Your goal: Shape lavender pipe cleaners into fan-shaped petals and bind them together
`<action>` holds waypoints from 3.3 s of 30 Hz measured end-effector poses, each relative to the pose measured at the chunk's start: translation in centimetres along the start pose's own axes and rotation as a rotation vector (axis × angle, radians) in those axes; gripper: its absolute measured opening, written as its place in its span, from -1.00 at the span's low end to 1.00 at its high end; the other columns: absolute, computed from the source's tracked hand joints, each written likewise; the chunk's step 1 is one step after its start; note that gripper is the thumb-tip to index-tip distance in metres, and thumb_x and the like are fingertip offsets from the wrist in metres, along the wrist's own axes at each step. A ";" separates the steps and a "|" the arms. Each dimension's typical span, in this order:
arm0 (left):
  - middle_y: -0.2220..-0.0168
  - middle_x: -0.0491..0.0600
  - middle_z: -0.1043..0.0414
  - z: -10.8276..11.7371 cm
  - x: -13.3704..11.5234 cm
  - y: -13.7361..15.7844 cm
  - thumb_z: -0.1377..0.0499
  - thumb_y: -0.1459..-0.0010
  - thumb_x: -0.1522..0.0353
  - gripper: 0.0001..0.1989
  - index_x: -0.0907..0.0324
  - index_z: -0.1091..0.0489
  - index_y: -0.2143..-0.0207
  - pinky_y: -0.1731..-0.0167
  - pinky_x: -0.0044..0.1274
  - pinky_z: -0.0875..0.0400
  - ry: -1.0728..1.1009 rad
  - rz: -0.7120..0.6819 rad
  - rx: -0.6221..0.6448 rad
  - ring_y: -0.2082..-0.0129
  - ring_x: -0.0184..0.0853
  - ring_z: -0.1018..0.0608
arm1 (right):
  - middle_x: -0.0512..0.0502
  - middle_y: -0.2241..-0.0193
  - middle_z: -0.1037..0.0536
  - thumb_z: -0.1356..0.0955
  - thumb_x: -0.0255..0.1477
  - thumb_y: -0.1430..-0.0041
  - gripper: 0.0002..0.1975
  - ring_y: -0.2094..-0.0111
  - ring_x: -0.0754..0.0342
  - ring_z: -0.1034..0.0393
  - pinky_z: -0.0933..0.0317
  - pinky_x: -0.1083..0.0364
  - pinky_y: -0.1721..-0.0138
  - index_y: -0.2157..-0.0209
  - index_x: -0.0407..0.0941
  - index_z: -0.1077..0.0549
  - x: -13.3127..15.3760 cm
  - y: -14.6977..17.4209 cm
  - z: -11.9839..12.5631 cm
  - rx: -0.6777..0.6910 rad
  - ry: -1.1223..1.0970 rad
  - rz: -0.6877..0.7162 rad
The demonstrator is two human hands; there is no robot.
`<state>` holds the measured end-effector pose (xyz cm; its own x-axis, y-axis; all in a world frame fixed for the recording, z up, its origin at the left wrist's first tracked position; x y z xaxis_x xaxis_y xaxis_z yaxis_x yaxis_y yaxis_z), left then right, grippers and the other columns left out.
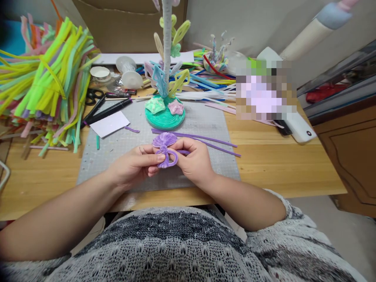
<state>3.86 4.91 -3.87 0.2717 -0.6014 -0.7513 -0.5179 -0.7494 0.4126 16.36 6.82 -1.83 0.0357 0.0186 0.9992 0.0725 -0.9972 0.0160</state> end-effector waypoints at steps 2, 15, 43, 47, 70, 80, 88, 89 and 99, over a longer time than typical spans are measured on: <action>0.69 -0.17 -0.29 0.2 -0.1 0.0 -0.38 0.12 0.29 -0.80 0.24 -0.51 0.49 0.68 -0.67 -0.06 -0.012 -0.015 -0.014 0.68 -0.56 -0.27 | 0.02 0.59 -0.54 -0.60 -0.24 0.33 -0.66 0.57 0.18 -0.34 -0.26 0.17 0.52 0.58 -0.14 -0.51 0.3 0.1 0.1 -0.029 0.027 0.022; 0.69 -0.18 -0.30 0.5 -0.5 -0.2 -0.37 0.08 0.30 -0.81 0.22 -0.46 0.54 0.64 -0.62 -0.12 -0.095 -0.103 -0.038 0.68 -0.54 -0.27 | 0.01 0.60 -0.52 -0.57 -0.22 0.24 -0.67 0.56 0.17 -0.33 -0.26 0.16 0.52 0.59 -0.14 -0.48 1.1 0.3 0.4 -0.087 0.172 0.100; 0.47 -0.12 -0.50 0.4 -2.4 -0.1 -0.40 0.11 0.37 -0.79 0.25 -0.46 0.43 0.39 -0.61 -0.40 -0.044 -0.304 -0.032 0.47 -0.49 -0.49 | 0.04 0.51 -0.53 -0.54 -0.20 0.13 -0.69 0.48 0.16 -0.39 -0.32 0.12 0.38 0.49 -0.12 -0.49 -2.4 -1.1 -0.9 0.201 -0.218 -0.126; 0.38 -0.10 -0.55 0.3 -1.9 -0.3 -0.40 0.10 0.42 -0.73 0.22 -0.49 0.29 0.33 -0.61 -0.44 0.066 -0.228 -0.001 0.41 -0.47 -0.55 | 0.00 0.41 -0.58 -0.54 -0.19 0.15 -0.67 0.36 0.11 -0.45 -0.36 0.09 0.26 0.38 -0.09 -0.52 -2.1 -1.2 -0.7 0.165 -0.148 -0.060; 0.48 -0.06 -0.57 0.9 -1.0 -0.7 -0.42 0.15 0.40 -0.81 0.24 -0.55 0.41 0.46 -0.61 -0.44 -0.075 -0.189 -0.042 0.52 -0.45 -0.54 | 0.01 0.54 -0.55 -0.49 -0.26 0.03 -0.76 0.52 0.14 -0.39 -0.30 0.14 0.45 0.42 -0.15 -0.54 -0.3 -0.6 -1.5 0.278 0.021 0.008; 0.35 -0.05 -0.58 0.4 -0.8 -0.8 -0.42 0.13 0.42 -0.69 0.22 -0.53 0.26 0.33 -0.60 -0.41 0.144 -0.139 0.018 0.39 -0.44 -0.55 | 0.01 0.41 -0.60 -0.37 -0.45 -0.16 -0.96 0.36 0.07 -0.43 -0.10 0.02 0.21 0.36 -0.08 -0.50 3.5 0.8 -0.9 0.112 0.615 0.588; 0.37 -0.07 -0.57 0.7 0.4 -1.0 -0.44 0.16 0.39 -0.70 0.26 -0.53 0.31 0.28 -0.61 -0.43 0.244 0.012 0.014 0.39 -0.46 -0.55 | 0.01 0.45 -0.56 -0.31 -0.44 -0.23 -0.91 0.38 0.06 -0.38 -0.04 0.02 0.24 0.36 -0.07 -0.46 3.1 0.5 -1.1 0.173 0.688 0.561; 0.38 -0.07 -0.56 0.7 0.5 -0.9 -0.44 0.16 0.40 -0.70 0.27 -0.53 0.32 0.30 -0.62 -0.42 0.244 0.027 0.012 0.40 -0.47 -0.55 | 0.00 0.45 -0.55 -0.29 -0.44 -0.24 -0.89 0.38 0.06 -0.37 -0.02 0.02 0.24 0.36 -0.08 -0.45 3.2 0.7 -1.2 0.175 0.740 0.593; 0.44 -0.05 -0.56 0.6 -0.5 -0.8 -0.43 0.18 0.45 -0.77 0.29 -0.53 0.39 0.33 -0.60 -0.41 0.173 -0.033 0.004 0.44 -0.45 -0.55 | -0.04 0.44 -0.56 -0.29 -0.49 -0.23 -0.92 0.43 0.10 -0.33 0.08 -0.02 0.26 0.36 -0.12 -0.41 4.7 2.0 -1.7 0.059 0.981 0.853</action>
<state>3.63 5.97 -4.18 0.4241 -0.6157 -0.6641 -0.5093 -0.7685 0.3873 14.99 4.77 3.00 -0.6456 -0.7005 0.3041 0.4326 -0.6636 -0.6103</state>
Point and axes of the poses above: each hand's wrist, its own y-axis away from the middle knuckle, its own z-axis out of the back of the hand, x = y × z, the point moved 7 cm from there along -y, towards the middle knuckle
